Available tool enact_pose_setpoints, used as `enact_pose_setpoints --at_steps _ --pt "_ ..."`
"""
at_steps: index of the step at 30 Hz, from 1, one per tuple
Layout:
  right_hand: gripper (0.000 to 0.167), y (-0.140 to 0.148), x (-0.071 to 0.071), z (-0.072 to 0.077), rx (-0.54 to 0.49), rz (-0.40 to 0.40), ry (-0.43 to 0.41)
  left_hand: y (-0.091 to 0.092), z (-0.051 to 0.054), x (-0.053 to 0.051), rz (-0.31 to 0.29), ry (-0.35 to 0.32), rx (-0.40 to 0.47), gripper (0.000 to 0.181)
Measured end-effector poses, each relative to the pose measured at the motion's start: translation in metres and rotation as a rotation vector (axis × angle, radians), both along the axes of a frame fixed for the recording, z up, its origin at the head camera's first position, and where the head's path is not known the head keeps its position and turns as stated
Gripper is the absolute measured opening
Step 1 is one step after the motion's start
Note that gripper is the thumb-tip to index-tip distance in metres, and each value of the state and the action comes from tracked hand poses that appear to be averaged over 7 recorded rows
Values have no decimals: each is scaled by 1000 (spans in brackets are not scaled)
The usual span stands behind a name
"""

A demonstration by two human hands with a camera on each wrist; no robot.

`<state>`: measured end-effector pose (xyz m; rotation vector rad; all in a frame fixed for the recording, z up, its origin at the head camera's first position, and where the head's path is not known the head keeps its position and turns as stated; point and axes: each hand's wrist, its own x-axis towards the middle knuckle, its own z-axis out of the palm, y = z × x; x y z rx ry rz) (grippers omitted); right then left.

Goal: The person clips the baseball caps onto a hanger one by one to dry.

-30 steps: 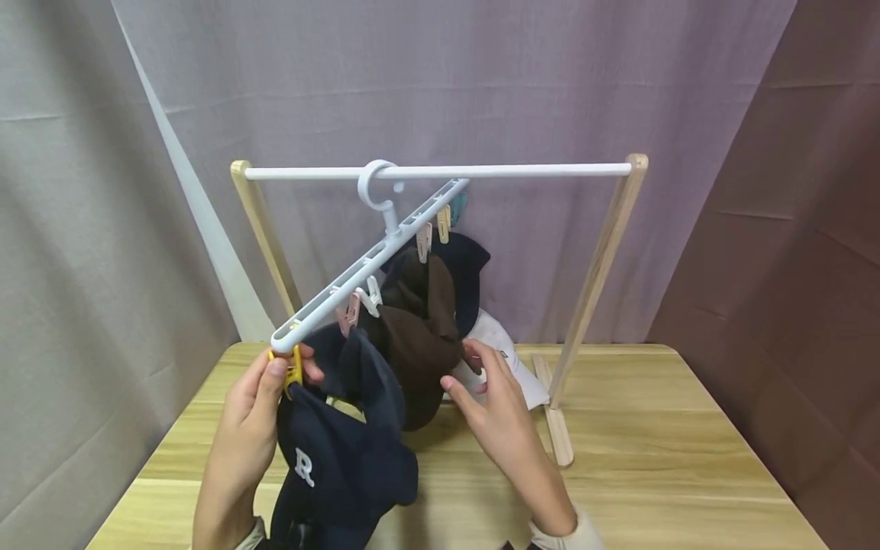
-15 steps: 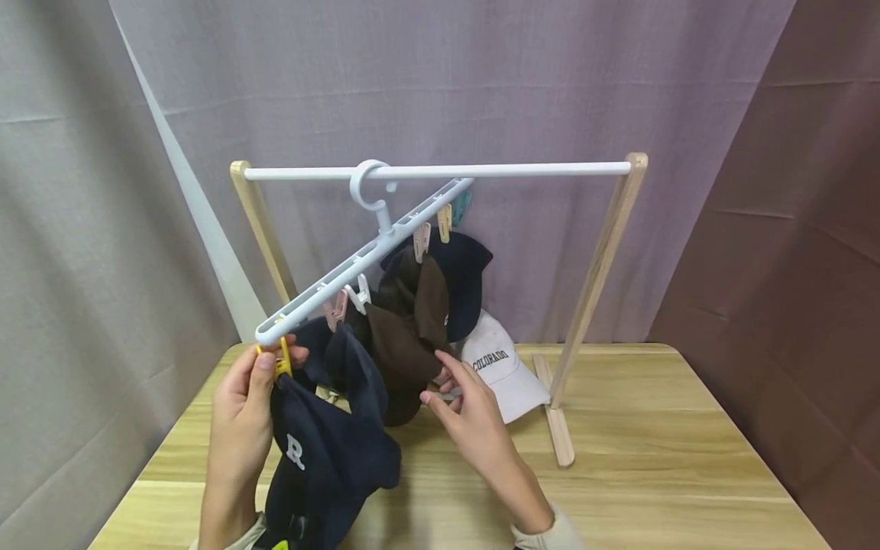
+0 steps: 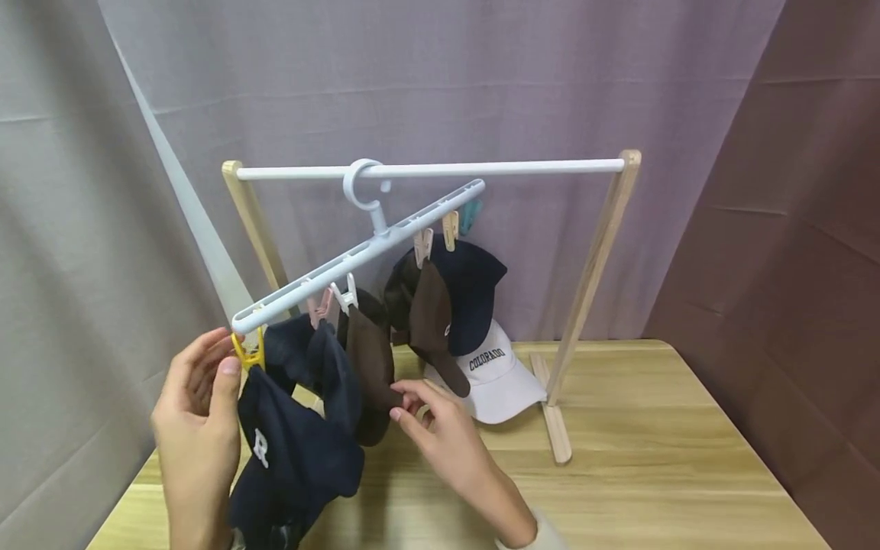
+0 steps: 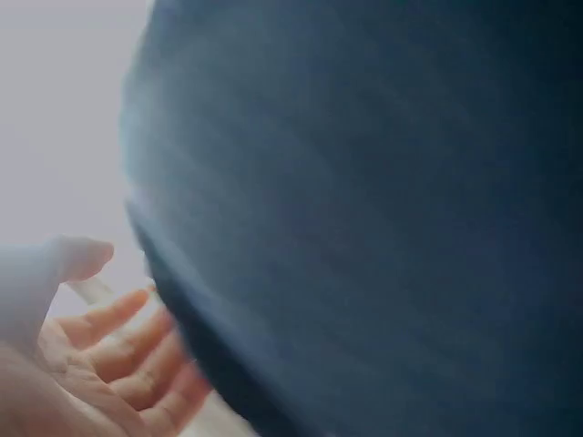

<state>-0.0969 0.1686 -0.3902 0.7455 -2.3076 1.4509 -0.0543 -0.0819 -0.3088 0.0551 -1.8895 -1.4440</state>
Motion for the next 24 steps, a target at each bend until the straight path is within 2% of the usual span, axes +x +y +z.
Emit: enact_pose_setpoints --at_steps 4,6,8,10,13,15,17,21,24 --pt "31 1 -2 1 51 87 21 15 14 24 101 -87 -138 47" --pt "35 4 -2 2 96 126 11 23 16 30 117 -138 -206 54" --pt "41 8 -1 4 151 161 -14 30 15 29 114 -213 -264 63" --pt "47 12 0 6 198 201 -64 36 12 24 108 -277 -290 73" --pt "53 19 -2 9 253 271 -134 42 7 16 129 -330 -254 85" --pt "56 22 -3 11 281 323 -160 44 3 11 168 -318 -216 84" --pt "57 22 -3 9 292 343 -176 41 -1 4 198 -262 -188 75" --pt "60 22 -4 8 302 355 -180 34 -6 -4 269 -169 -177 50" --pt "61 23 -5 7 295 351 -188 29 -6 -7 323 -133 -182 42"
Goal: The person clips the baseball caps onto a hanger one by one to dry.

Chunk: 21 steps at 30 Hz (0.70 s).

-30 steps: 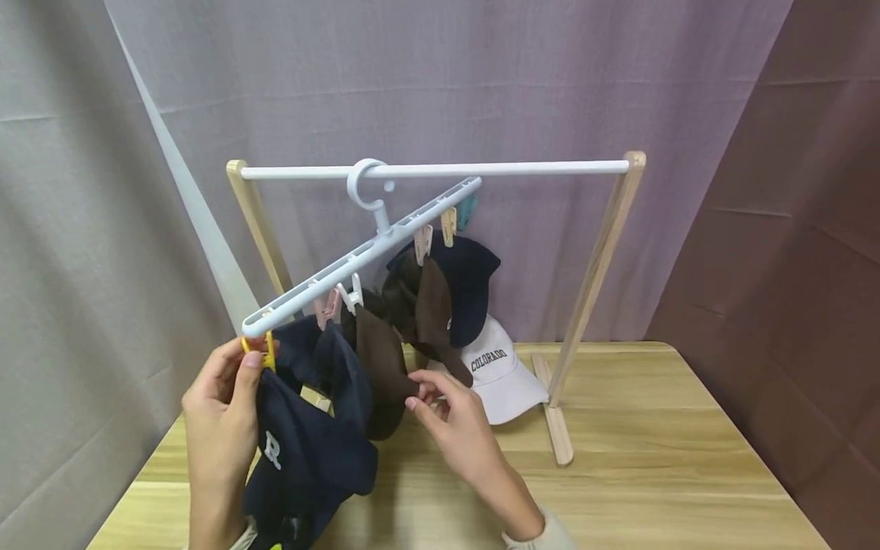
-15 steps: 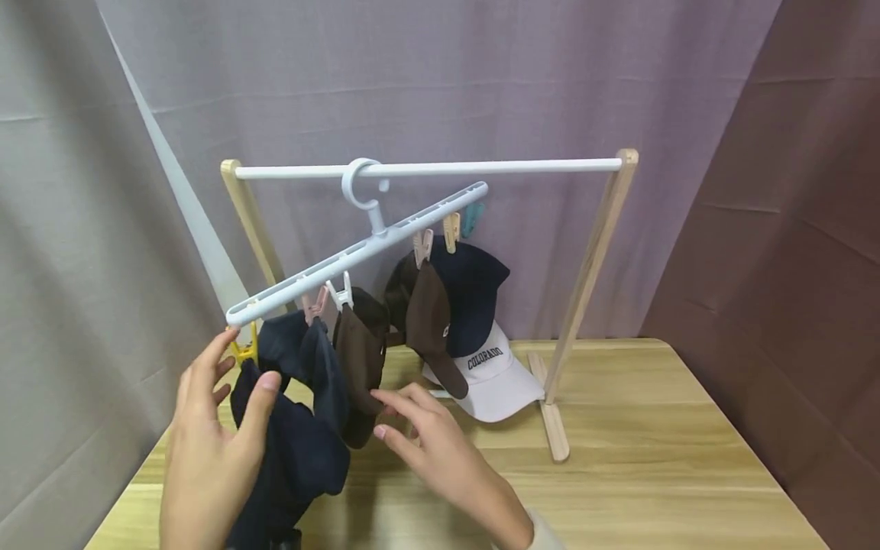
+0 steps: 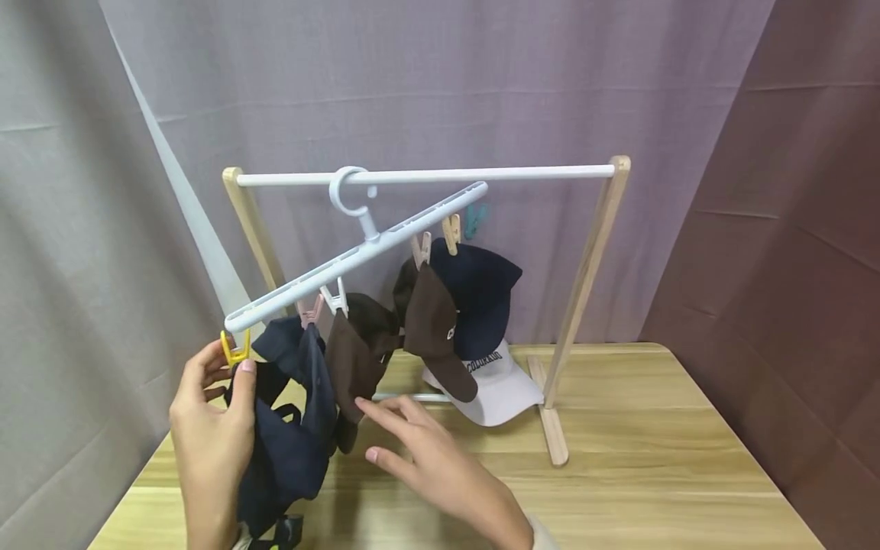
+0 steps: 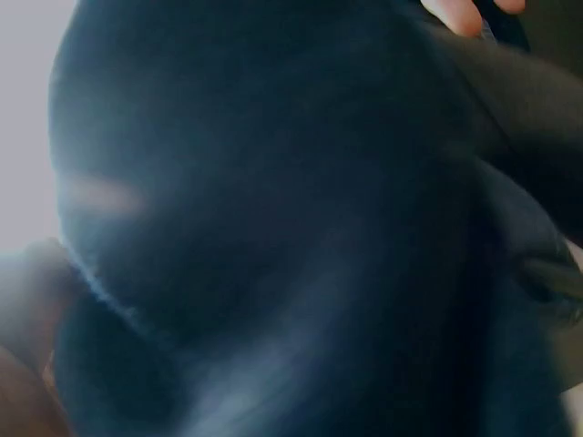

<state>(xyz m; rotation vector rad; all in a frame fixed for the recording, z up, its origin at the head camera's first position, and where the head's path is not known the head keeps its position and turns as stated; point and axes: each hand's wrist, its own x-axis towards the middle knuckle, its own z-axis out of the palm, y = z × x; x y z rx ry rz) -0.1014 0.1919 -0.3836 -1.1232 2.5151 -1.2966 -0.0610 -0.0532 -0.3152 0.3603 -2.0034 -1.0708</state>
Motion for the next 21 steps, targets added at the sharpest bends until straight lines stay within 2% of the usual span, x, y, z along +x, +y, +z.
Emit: enact_pose_setpoints --at_steps 5,8,13,19,21 --pt "61 24 -4 1 -5 -32 -13 8 -1 -1 67 1 2 42" --pt "58 42 -10 3 -29 -46 9 13 0 0 94 -15 9 43" --pt "45 72 -22 3 -31 -90 50 16 1 1 104 -50 10 46" --pt "33 112 -40 -5 34 -192 56 21 6 10 101 -212 -29 56" --pt "32 129 -46 -7 62 -231 41 27 8 15 116 -299 -54 56"
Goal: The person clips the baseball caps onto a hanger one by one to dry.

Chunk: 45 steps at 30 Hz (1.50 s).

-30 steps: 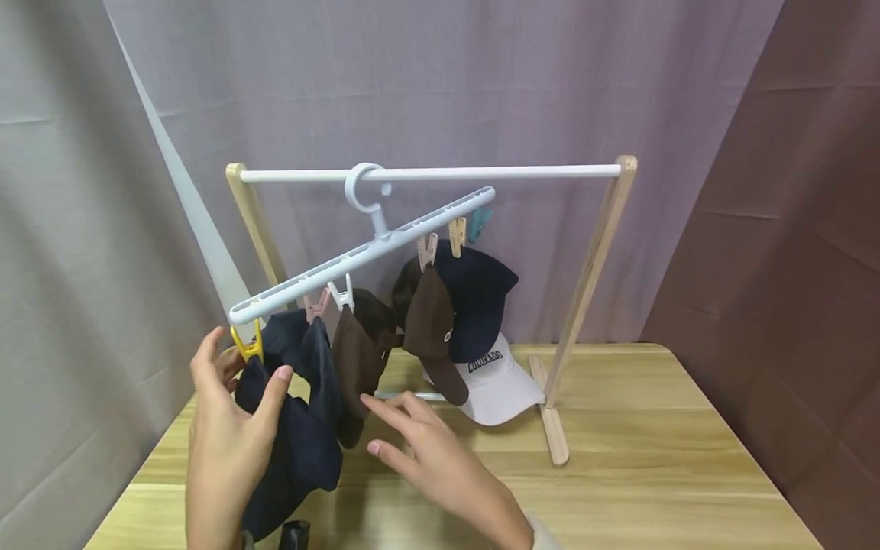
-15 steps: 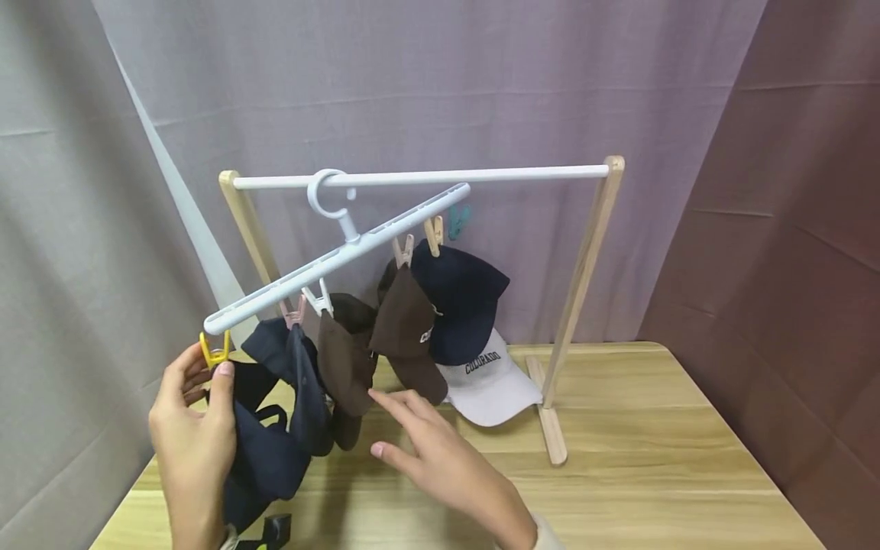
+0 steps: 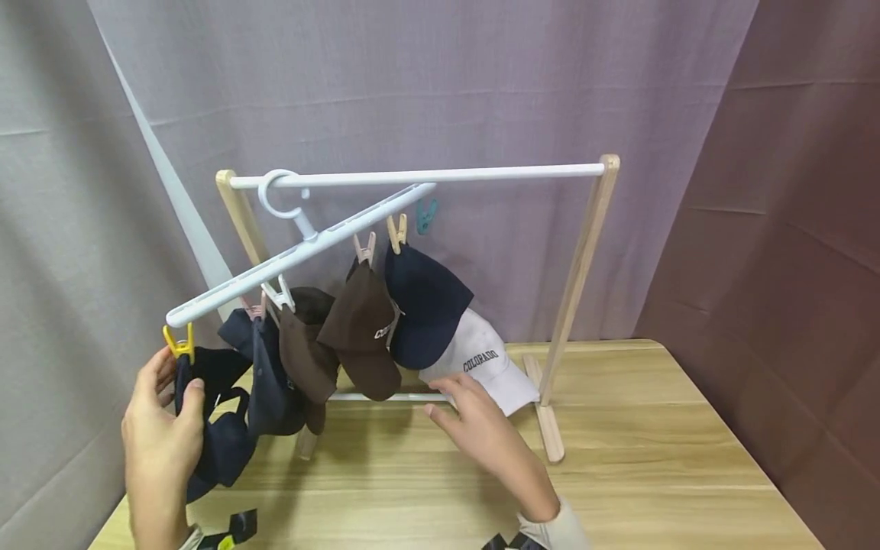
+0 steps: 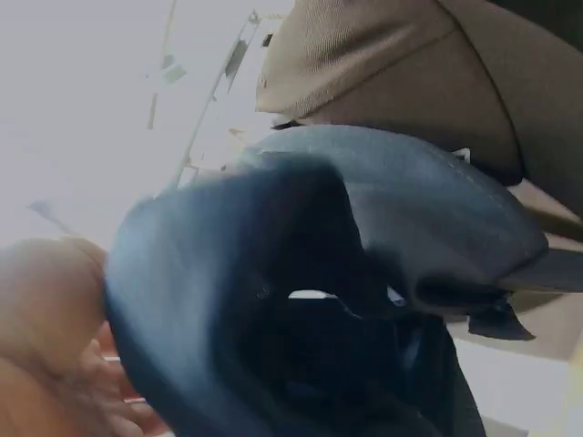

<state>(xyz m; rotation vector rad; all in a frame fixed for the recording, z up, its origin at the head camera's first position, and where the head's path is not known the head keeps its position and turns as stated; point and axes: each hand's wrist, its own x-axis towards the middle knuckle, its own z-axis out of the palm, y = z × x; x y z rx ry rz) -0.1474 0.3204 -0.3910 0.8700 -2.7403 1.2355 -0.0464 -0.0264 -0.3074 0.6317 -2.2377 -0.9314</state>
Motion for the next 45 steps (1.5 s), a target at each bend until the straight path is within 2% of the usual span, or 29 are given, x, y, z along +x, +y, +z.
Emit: enact_pose_setpoints --at_steps 5,7,9,12,14,16,20,24,28,30,34,38,41,45 --pt "36 22 -10 -8 104 -95 -63 -7 0 9 25 -259 -61 51" --pt "42 29 -14 -11 165 -124 -110 -9 1 12 44 -315 -64 51" --pt "47 35 -18 -14 226 -149 -162 -11 0 13 88 -309 -50 50" --pt "52 39 -24 -20 292 -178 -207 -14 -2 12 181 -192 -42 46" --pt "53 40 -27 -23 317 -197 -215 -16 -3 12 237 -74 -51 41" --pt "52 40 -29 -26 321 -225 -213 -17 -5 11 268 49 -77 37" --pt "55 40 -33 -33 316 -310 -235 -16 -7 7 264 259 -137 32" --pt "69 41 -40 -45 253 -389 -298 -10 -7 1 232 396 -198 30" --pt "82 44 -48 -59 99 -428 -389 -5 -5 -2 208 484 -231 30" --pt "82 46 -50 -65 13 -436 -438 -3 -4 -3 210 529 -234 30" --pt "84 44 -53 -69 -130 -447 -503 4 4 0 216 607 -253 28" --pt "89 41 -54 -69 -252 -463 -557 24 17 2 194 690 -241 24" --pt "94 40 -53 -69 -328 -468 -593 45 25 2 120 733 -249 21" --pt "93 38 -53 -69 -474 -457 -644 67 27 -1 -41 770 -279 17"
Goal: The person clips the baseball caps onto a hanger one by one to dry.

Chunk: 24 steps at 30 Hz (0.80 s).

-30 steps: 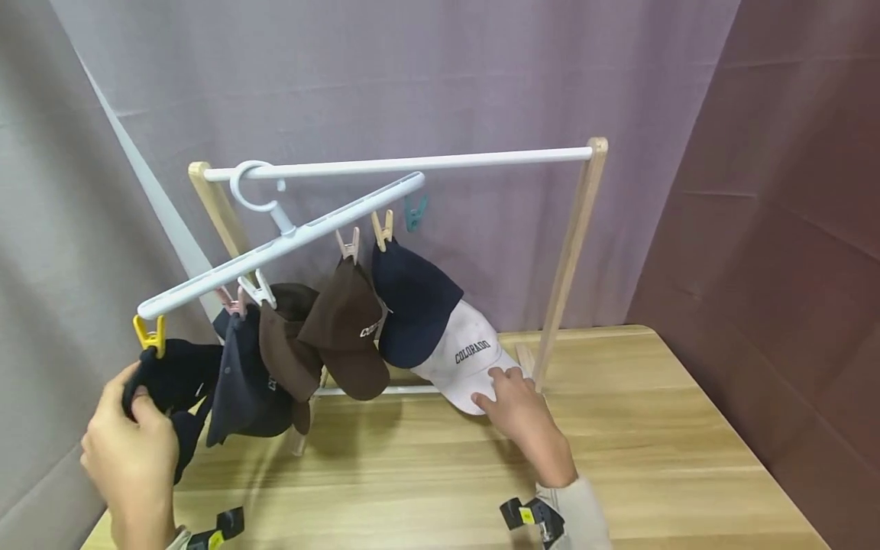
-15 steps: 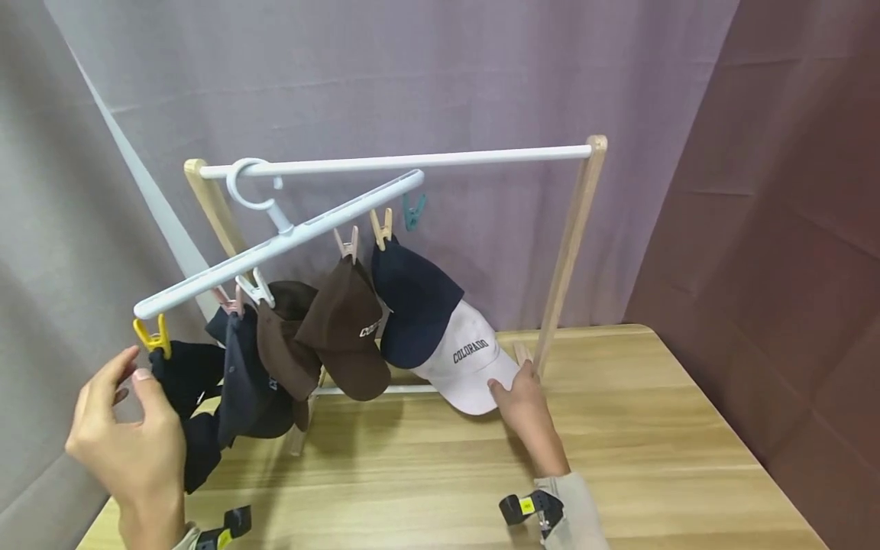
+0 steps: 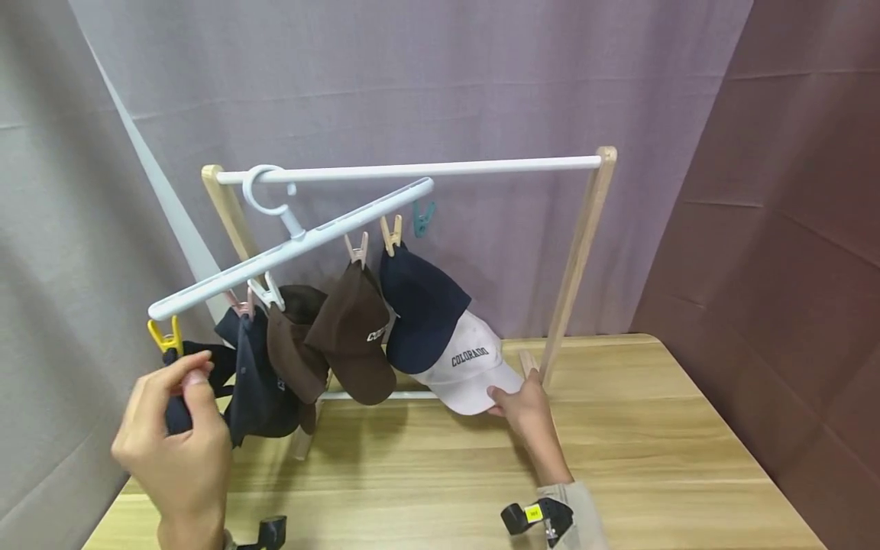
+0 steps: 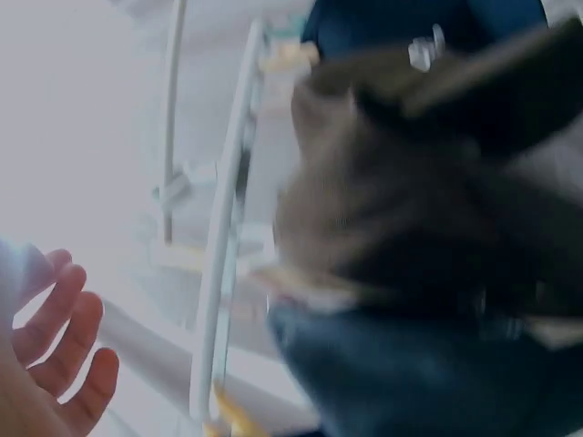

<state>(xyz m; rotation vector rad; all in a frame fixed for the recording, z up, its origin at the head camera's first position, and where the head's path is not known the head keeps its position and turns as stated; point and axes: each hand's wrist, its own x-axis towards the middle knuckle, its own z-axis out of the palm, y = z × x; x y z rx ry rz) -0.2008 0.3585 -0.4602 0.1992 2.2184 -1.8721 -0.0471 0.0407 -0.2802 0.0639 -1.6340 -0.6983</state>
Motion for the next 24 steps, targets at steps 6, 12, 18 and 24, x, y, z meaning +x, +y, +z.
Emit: enact_pose_setpoints --at_steps 6,12,18,24 --pt "87 -5 -2 1 -257 -56 -23 24 -20 -12 -251 -236 -115 20" --pt "96 -7 1 -2 -333 -99 -73 58 -49 -28 -447 -678 -31 20" --pt "85 -13 3 -5 -295 -98 -64 74 -92 -50 -587 -977 131 17" --pt "83 -20 2 -7 -404 -244 -41 80 -125 -62 -791 -980 378 19"
